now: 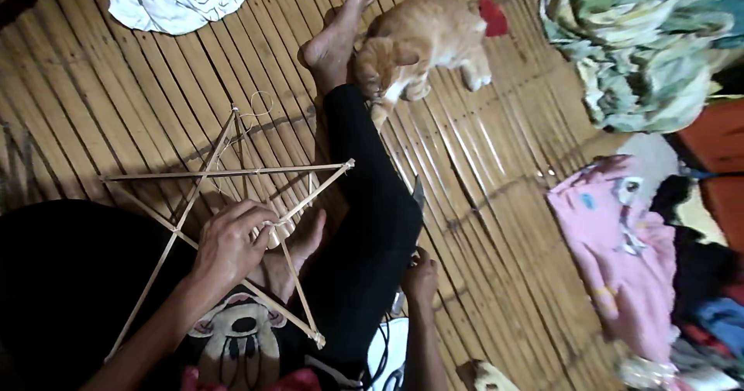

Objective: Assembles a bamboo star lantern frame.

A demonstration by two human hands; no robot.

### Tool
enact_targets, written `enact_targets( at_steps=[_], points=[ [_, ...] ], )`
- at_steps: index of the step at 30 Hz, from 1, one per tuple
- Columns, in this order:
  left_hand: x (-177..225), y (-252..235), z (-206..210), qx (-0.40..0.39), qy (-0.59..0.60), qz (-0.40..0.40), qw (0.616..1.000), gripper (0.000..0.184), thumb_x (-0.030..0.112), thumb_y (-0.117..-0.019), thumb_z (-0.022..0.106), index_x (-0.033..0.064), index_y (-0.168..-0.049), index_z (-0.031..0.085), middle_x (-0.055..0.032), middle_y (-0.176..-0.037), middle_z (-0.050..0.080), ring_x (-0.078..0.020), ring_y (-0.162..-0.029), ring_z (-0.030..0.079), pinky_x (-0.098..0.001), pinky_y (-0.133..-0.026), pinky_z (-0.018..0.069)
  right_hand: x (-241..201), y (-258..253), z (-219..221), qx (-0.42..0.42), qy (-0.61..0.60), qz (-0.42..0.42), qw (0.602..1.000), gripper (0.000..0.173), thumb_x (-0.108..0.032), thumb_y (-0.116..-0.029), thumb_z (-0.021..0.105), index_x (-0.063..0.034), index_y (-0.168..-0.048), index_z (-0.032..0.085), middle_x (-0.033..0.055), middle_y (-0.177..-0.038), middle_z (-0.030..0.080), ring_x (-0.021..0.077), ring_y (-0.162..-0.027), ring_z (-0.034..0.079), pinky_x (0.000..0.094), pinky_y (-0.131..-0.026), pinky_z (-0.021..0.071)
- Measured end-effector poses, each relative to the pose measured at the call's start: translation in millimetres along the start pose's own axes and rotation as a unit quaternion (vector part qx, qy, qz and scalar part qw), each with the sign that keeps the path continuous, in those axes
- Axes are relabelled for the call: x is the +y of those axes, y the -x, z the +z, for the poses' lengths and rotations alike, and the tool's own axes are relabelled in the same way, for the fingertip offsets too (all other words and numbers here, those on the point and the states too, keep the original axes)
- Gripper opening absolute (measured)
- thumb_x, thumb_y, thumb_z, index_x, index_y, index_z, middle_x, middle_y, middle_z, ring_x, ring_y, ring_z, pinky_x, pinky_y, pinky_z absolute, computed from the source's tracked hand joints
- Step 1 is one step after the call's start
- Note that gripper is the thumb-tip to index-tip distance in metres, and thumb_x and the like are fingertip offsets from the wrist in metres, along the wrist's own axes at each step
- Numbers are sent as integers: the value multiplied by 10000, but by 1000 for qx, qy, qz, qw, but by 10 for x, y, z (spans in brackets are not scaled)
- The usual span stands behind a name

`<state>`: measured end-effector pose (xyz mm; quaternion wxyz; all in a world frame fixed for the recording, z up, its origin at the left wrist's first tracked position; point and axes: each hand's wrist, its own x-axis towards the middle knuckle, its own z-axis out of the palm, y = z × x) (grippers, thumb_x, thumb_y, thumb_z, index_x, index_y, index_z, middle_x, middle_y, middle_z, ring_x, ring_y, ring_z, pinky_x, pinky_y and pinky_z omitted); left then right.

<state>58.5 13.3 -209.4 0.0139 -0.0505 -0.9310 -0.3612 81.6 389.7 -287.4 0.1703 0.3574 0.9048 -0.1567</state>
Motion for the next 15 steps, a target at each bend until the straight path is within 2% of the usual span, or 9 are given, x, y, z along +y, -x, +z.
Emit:
enact_targets(
  at_steps=[2, 4, 7, 12, 15],
  points=[
    [-33, -36, -10, -23, -19, 89, 996, 219, 107, -944, 602, 166, -1013, 802, -62, -1148, 714, -230, -1012, 694, -411, -837, 584, 0, 7, -1, 2, 3, 0, 1000, 610, -149, -901, 757, -22, -1454, 533, 340, -1364, 547, 516, -1174, 593, 644, -955, 485],
    [-64, -112, -8, -64, -57, 168, 982, 304, 16, -922, 581, 193, -1028, 805, -90, -1240, 686, -299, -1103, 663, -462, -861, 570, -11, 11, -10, -1, 6, 2, 1000, 608, -156, -907, 752, -25, -1458, 530, 339, -1369, 542, 515, -1177, 591, 642, -958, 485],
    [-54, -211, -20, -129, -112, 203, 964, 323, -24, -879, 640, 198, -1047, 804, -87, -1287, 672, -334, -1199, 621, -514, -940, 534, -11, 7, -15, -5, 10, 3, 1000, 602, -154, -915, 747, -27, -1461, 527, 340, -1372, 538, 518, -1179, 588, 641, -962, 485],
    [-73, -245, -50, -95, -122, 213, 965, 175, 54, -917, 639, 101, -964, 801, -90, -1151, 727, -320, -1079, 664, -488, -879, 530, -27, 2, -2, -6, 10, 6, 1000, 603, -156, -915, 746, -28, -1462, 525, 332, -1379, 538, 508, -1184, 591, 633, -966, 488],
    [-117, -198, -20, -74, -116, 199, 970, 143, 94, -937, 655, 81, -944, 798, -96, -1023, 739, -316, -1010, 682, -469, -865, 550, -17, 3, 0, -2, 9, -2, 1000, 593, -147, -914, 734, -12, -1453, 530, 347, -1375, 537, 526, -1175, 592, 654, -960, 484]
  ],
)
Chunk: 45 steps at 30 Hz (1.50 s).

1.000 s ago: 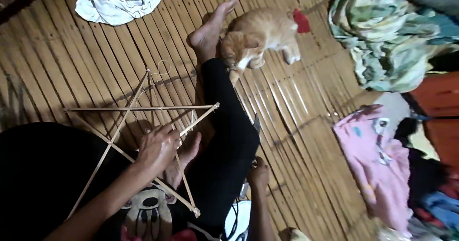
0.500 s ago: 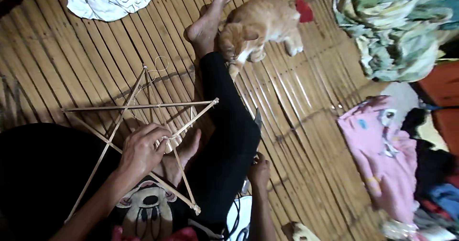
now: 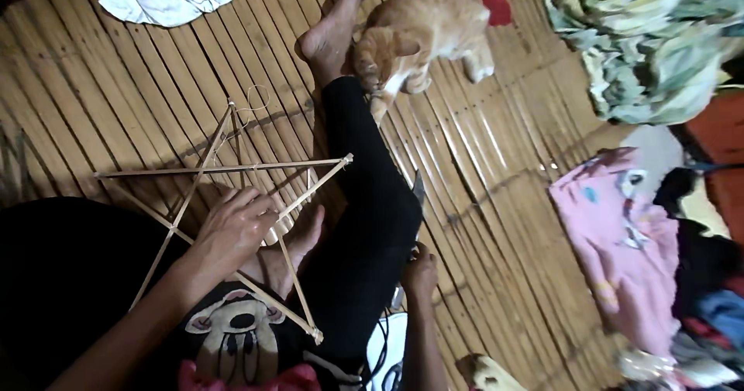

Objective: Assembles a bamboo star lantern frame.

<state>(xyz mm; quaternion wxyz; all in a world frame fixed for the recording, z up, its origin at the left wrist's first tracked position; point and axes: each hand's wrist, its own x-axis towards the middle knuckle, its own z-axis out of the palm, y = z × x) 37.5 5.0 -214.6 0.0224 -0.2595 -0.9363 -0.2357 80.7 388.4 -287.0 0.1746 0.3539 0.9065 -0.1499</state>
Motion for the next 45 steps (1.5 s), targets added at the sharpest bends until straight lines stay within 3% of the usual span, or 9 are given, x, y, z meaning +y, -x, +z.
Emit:
enact_targets(
  at_steps=[7, 13, 17, 20, 27, 32, 36, 42, 45],
  points=[
    [61, 130, 32, 31, 19, -73, 997, 142, 175, -913, 678, 99, -878, 792, -73, -928, 741, -277, -938, 704, -437, -838, 558, -16, 26, -8, 5, 5, -5, 1000, 564, -134, -922, 723, -6, -1439, 538, 346, -1365, 541, 521, -1164, 598, 653, -951, 484],
    [159, 159, 55, 22, 70, -190, 979, 54, 131, -886, 748, 91, -887, 783, -85, -839, 745, -302, -815, 720, -522, -712, 552, 17, 25, 16, 14, -14, 0, 1000, 593, -143, -915, 731, -16, -1457, 528, 347, -1379, 532, 522, -1193, 580, 646, -976, 475],
    [169, 117, 18, -2, 134, -259, 957, 31, 110, -874, 777, 90, -897, 780, -74, -856, 748, -259, -797, 714, -511, -726, 549, 41, 43, 3, 11, -28, 18, 999, 647, -183, -902, 776, -24, -1473, 516, 365, -1361, 538, 538, -1193, 570, 647, -983, 465],
    [144, 90, -3, -22, 164, -280, 946, 34, 108, -877, 784, 90, -906, 781, -72, -892, 754, -243, -823, 712, -502, -759, 555, 49, 54, -1, 2, -13, 23, 1000, 645, -200, -917, 764, -34, -1484, 505, 329, -1306, 610, 517, -1179, 603, 656, -990, 460],
    [104, 71, -32, -37, 180, -273, 944, 31, 119, -875, 788, 105, -902, 785, -49, -861, 751, -211, -775, 696, -466, -722, 539, 36, 41, 6, -12, -1, 20, 1000, 568, -149, -928, 733, -32, -1448, 536, 319, -1250, 638, 503, -1138, 626, 655, -962, 475],
    [109, 86, -1, 5, 180, -259, 949, 51, 95, -848, 799, 90, -893, 776, -42, -837, 745, -164, -758, 701, -410, -722, 565, 52, 88, 23, 11, -50, 33, 998, 721, -157, -895, 767, -8, -1519, 438, 369, -1381, 527, 542, -1239, 547, 658, -1014, 445],
    [157, 96, 20, 24, 158, -269, 950, 76, 82, -842, 802, 93, -913, 777, -40, -851, 754, -151, -776, 719, -379, -745, 584, 67, 144, 49, 29, -44, 38, 998, 725, -183, -896, 786, -10, -1512, 446, 372, -1386, 523, 538, -1225, 564, 646, -999, 465],
    [226, 88, -37, -1, 117, -278, 953, 67, 89, -891, 767, 96, -949, 800, -74, -878, 765, -237, -807, 734, -505, -749, 575, 31, 189, 38, 33, -28, 37, 998, 709, -191, -905, 773, -36, -1515, 445, 332, -1241, 641, 524, -1114, 634, 676, -942, 475],
    [232, 90, -34, -12, 101, -268, 958, 57, 87, -902, 757, 103, -928, 805, -82, -883, 762, -270, -807, 729, -533, -731, 558, -30, 275, 21, 40, -19, 26, 999, 650, -190, -932, 732, 17, -1485, 460, 351, -1200, 650, 546, -1121, 625, 683, -947, 466]
  ],
)
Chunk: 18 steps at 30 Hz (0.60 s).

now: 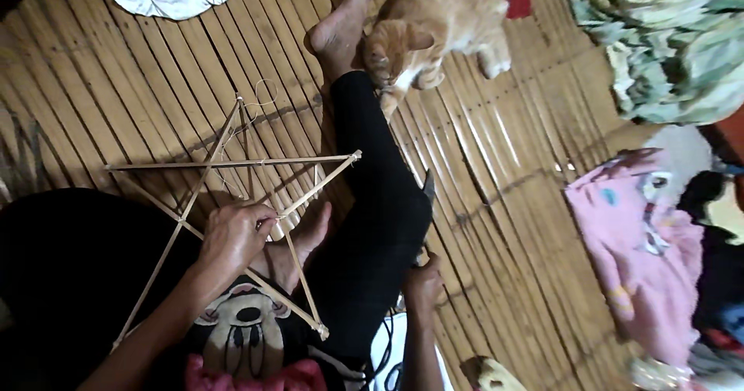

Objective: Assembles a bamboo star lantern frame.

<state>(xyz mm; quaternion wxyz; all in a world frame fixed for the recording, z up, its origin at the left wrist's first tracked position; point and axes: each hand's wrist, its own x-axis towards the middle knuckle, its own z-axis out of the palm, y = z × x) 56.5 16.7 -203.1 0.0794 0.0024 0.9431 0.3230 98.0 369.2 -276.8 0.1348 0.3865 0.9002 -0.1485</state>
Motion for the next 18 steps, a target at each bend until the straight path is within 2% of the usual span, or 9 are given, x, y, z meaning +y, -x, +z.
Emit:
enact_targets(
  at_steps=[3, 7, 10, 14, 16, 18],
  points=[
    [-9, -5, -4, -17, -3, 0, 1000, 63, 102, -920, 744, 111, -943, 802, -81, -912, 753, -283, -842, 724, -548, -738, 552, 113, 0, 41, 15, -30, -2, 999, 577, -198, -928, 725, 17, -1422, 520, 328, -1068, 685, 528, -1002, 659, 683, -860, 487],
    [26, -28, -46, -44, 9, -23, 999, 64, 110, -938, 734, 107, -958, 795, -90, -933, 754, -294, -865, 721, -561, -763, 542, 223, 34, -100, 9, -90, 0, 996, 448, -140, -934, 707, 43, -1326, 591, 277, -962, 699, 436, -849, 665, 637, -788, 496],
    [25, -31, -42, -43, 19, -32, 998, 69, 116, -946, 727, 99, -959, 792, -93, -927, 750, -296, -866, 720, -566, -770, 545, 199, 173, -330, -7, -118, -3, 993, 419, -64, -934, 683, 51, -1324, 584, 240, -916, 673, 334, -725, 625, 547, -681, 511],
    [19, 2, -37, -11, 32, -38, 999, 38, 118, -907, 768, 94, -934, 782, -89, -890, 744, -284, -836, 719, -552, -750, 546, 44, 469, -644, 2, -202, -47, 978, 439, -10, -890, 622, 82, -1314, 552, 106, -760, 595, 124, -507, 527, 327, -477, 489],
    [15, 0, -65, -27, 44, -62, 997, 84, 141, -907, 779, 93, -976, 777, -103, -917, 738, -300, -860, 709, -573, -773, 535, -68, 574, -748, 7, -233, -71, 970, 465, -24, -868, 614, 88, -1314, 539, 67, -746, 590, 78, -485, 525, 278, -449, 484],
    [-7, -35, -121, -79, 60, -95, 991, 140, 176, -922, 777, 113, -1047, 773, -104, -1013, 730, -308, -926, 692, -579, -821, 522, -212, 650, -815, 17, -246, -94, 965, 463, -30, -850, 607, 93, -1292, 545, 59, -759, 599, 57, -487, 530, 246, -442, 478]
  ],
)
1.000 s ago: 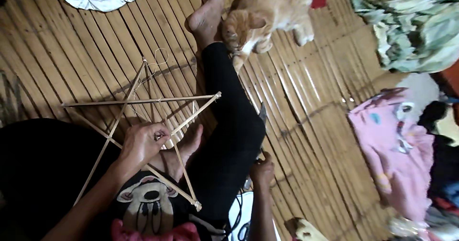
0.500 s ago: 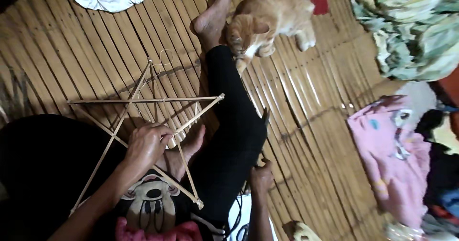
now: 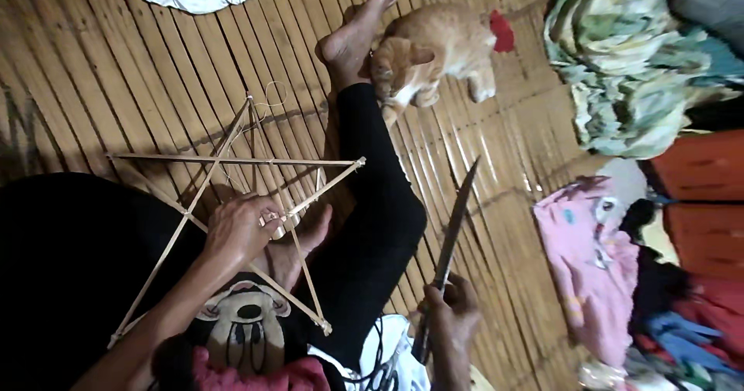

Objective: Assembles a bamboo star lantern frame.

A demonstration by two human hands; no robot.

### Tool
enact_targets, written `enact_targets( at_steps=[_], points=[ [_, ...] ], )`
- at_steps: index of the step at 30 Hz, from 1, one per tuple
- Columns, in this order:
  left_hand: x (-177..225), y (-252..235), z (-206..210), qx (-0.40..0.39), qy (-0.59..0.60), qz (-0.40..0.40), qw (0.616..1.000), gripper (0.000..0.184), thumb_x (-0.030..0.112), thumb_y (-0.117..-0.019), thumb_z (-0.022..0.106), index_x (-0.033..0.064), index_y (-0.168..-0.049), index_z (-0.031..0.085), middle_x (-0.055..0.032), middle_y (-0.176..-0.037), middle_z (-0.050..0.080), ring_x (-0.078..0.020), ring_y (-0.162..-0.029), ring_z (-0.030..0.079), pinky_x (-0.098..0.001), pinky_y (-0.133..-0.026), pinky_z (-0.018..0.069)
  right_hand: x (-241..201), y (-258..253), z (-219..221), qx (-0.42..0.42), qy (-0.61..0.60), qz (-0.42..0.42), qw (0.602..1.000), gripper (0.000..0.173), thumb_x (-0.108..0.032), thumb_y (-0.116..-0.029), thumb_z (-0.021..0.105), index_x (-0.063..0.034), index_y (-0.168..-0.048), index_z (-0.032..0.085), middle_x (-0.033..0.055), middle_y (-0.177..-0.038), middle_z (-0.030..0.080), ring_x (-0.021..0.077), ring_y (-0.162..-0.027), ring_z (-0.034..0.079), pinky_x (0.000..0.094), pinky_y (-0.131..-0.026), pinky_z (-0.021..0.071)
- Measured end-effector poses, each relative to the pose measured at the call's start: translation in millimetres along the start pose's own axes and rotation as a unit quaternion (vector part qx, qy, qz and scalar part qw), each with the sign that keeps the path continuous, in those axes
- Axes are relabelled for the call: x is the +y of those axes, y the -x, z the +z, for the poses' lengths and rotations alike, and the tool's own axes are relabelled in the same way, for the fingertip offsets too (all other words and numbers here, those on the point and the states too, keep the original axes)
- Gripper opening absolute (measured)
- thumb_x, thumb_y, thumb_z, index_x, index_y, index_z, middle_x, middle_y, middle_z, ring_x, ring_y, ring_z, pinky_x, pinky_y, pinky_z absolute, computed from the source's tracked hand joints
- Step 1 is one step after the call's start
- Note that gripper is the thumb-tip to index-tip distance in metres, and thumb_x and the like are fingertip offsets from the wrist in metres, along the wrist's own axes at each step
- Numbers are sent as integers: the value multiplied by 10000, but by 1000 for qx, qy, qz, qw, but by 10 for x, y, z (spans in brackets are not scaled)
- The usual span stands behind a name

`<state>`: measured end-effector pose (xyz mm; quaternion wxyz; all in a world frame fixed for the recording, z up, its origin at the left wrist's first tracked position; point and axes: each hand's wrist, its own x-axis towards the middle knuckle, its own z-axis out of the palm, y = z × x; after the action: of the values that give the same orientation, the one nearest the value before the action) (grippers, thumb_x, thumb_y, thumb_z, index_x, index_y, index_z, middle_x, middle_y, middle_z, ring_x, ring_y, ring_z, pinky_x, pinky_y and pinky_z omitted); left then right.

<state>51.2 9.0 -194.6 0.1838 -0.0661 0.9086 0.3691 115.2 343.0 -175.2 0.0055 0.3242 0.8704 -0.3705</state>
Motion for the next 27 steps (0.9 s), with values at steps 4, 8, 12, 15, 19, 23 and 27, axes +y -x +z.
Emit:
enact_targets(
  at_steps=[4, 8, 12, 15, 19, 23, 27],
  points=[
    [-117, -99, -78, -97, 74, -18, 992, 196, 114, -987, 673, 119, -1171, 742, -101, -1143, 710, -261, -1006, 680, -523, -896, 536, -272, 52, 87, -4, -44, -25, 999, 476, -36, -823, 596, 93, -1279, 554, 46, -785, 594, 43, -489, 537, 215, -437, 481],
    [-211, -167, -75, -131, 147, -8, 980, 219, 85, -1000, 648, 75, -1213, 697, -76, -1145, 721, -167, -982, 699, -407, -890, 567, -396, 110, 165, -16, -89, -29, 996, 444, -23, -823, 581, 90, -1252, 553, 5, -739, 594, 24, -478, 551, 193, -436, 497],
    [-216, -174, -50, -135, 167, -19, 976, 228, 94, -975, 700, 68, -1202, 692, -63, -1015, 734, -154, -912, 696, -392, -856, 562, -404, 177, 257, -21, -115, -23, 993, 427, -19, -812, 577, 67, -1229, 560, -15, -726, 598, 21, -476, 552, 193, -434, 495],
    [-194, -171, -41, -119, 164, -33, 979, 150, 122, -970, 719, 78, -1112, 730, -44, -987, 739, -136, -903, 694, -384, -860, 564, -376, 218, 349, -23, -144, -23, 989, 378, 12, -812, 565, 63, -1187, 563, -16, -744, 616, 16, -470, 551, 183, -429, 497],
    [-142, -174, -70, -107, 139, -50, 983, 81, 151, -978, 716, 91, -1005, 762, -39, -945, 736, -144, -868, 678, -410, -830, 547, -303, 237, 452, -6, -128, -48, 991, 452, -29, -800, 583, 91, -1235, 553, 2, -756, 608, 12, -488, 561, 186, -441, 501],
    [-125, -213, -124, -100, 120, -40, 987, 89, 138, -1000, 681, 68, -1016, 735, -73, -925, 709, -182, -833, 664, -430, -789, 544, -251, 246, 497, 8, -102, -91, 991, 463, -51, -798, 588, 119, -1226, 550, 18, -801, 630, -15, -522, 571, 167, -459, 500],
    [-32, -245, -247, -62, 214, -38, 974, 52, 73, -1004, 645, 52, -1011, 692, -41, -918, 708, -107, -805, 653, -314, -747, 540, -203, 244, 501, -2, -56, -112, 992, 476, -92, -821, 605, 108, -1251, 560, 60, -864, 651, 6, -593, 601, 199, -513, 521]
  ],
)
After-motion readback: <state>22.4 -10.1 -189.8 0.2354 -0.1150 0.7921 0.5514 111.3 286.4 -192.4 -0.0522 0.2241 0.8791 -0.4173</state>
